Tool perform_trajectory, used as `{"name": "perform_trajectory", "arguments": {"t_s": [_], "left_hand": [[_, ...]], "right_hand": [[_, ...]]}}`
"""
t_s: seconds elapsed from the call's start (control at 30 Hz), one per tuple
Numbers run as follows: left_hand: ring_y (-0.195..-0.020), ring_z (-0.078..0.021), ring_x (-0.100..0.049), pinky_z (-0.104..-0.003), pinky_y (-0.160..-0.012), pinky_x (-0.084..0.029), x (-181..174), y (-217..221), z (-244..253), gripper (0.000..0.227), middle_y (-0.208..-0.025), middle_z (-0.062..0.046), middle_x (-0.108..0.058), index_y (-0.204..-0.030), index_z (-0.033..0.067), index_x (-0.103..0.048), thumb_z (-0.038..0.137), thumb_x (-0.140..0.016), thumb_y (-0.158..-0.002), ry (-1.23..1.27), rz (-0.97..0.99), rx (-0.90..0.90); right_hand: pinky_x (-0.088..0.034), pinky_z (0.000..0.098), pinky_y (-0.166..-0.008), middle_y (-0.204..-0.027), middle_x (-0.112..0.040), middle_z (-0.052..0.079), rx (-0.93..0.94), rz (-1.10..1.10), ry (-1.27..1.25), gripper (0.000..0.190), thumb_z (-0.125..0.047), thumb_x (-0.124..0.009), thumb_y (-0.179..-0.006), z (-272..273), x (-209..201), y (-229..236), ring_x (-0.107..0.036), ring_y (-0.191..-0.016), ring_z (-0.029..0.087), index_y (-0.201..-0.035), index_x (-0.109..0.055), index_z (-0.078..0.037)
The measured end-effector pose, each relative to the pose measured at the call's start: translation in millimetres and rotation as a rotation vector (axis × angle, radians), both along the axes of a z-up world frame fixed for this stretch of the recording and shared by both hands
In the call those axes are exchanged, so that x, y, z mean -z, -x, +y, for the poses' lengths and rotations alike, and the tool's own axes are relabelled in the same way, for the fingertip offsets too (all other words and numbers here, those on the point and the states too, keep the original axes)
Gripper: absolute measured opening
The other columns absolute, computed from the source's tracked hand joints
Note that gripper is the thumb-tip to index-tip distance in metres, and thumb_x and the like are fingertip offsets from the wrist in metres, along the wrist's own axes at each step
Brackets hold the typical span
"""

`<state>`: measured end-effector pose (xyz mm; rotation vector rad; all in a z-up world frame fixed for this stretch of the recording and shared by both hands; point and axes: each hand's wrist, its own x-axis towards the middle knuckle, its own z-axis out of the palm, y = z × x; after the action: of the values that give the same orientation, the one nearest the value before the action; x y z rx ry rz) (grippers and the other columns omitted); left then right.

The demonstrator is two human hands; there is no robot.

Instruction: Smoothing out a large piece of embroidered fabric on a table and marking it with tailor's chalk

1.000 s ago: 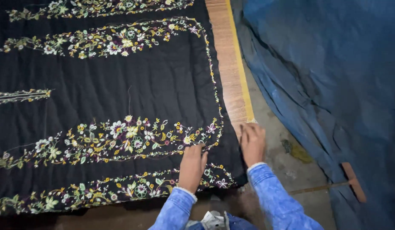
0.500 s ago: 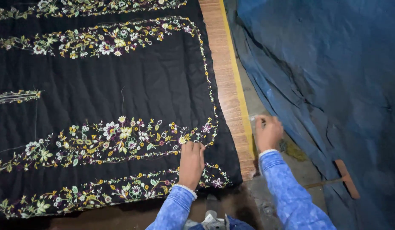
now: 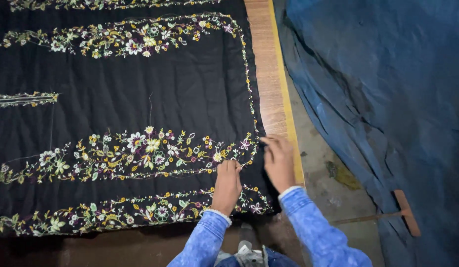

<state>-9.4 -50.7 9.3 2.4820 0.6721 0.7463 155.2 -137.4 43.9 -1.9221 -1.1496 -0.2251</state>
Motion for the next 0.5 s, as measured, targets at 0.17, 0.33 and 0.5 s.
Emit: {"name": "perform_trajectory", "arguments": {"t_s": [0.17,0.33,0.5], "left_hand": [[-0.082,-0.0341,-0.057,-0.041,-0.078,-0.047,-10.7,-3.0,-2.5,0.011,-0.091,-0.008,-0.05,-0.099,0.0084,-0.051,0.015,-0.044,-0.106,-0.028,0.004,0.0],[-0.078,-0.0294,-0.063,-0.037,-0.076,-0.051,28.3,-11.8,-1.9,0.006,-0.081,-0.005,-0.052,-0.102,0.0105,-0.048,0.015,-0.046,-0.105,-0.066,0.108,-0.074],[-0.073,-0.027,-0.066,-0.036,-0.066,-0.055,29.6,-24.3,-6.6,0.025,-0.075,-0.008,-0.062,-0.093,0.012,-0.054,0.036,-0.059,-0.097,-0.256,0.233,-0.219]], "right_hand": [[-0.044,0.0454,-0.109,-0.134,-0.064,0.011,-0.163,-0.079,0.058,0.033,-0.011,-0.06,-0.099,22.3,9.9,22.8,-0.058,-0.128,0.034,-0.131,-0.067,-0.014],[-0.043,0.0447,-0.112,-0.138,-0.062,0.012,-0.212,-0.102,0.096,0.035,-0.013,-0.055,-0.103,28.8,23.5,22.2,-0.055,-0.132,0.034,-0.138,-0.063,-0.012],[-0.043,0.0437,-0.113,-0.142,-0.06,0.011,-0.177,-0.158,0.095,0.036,-0.016,-0.051,-0.106,27.9,29.2,25.1,-0.053,-0.134,0.033,-0.14,-0.06,-0.011]]}}
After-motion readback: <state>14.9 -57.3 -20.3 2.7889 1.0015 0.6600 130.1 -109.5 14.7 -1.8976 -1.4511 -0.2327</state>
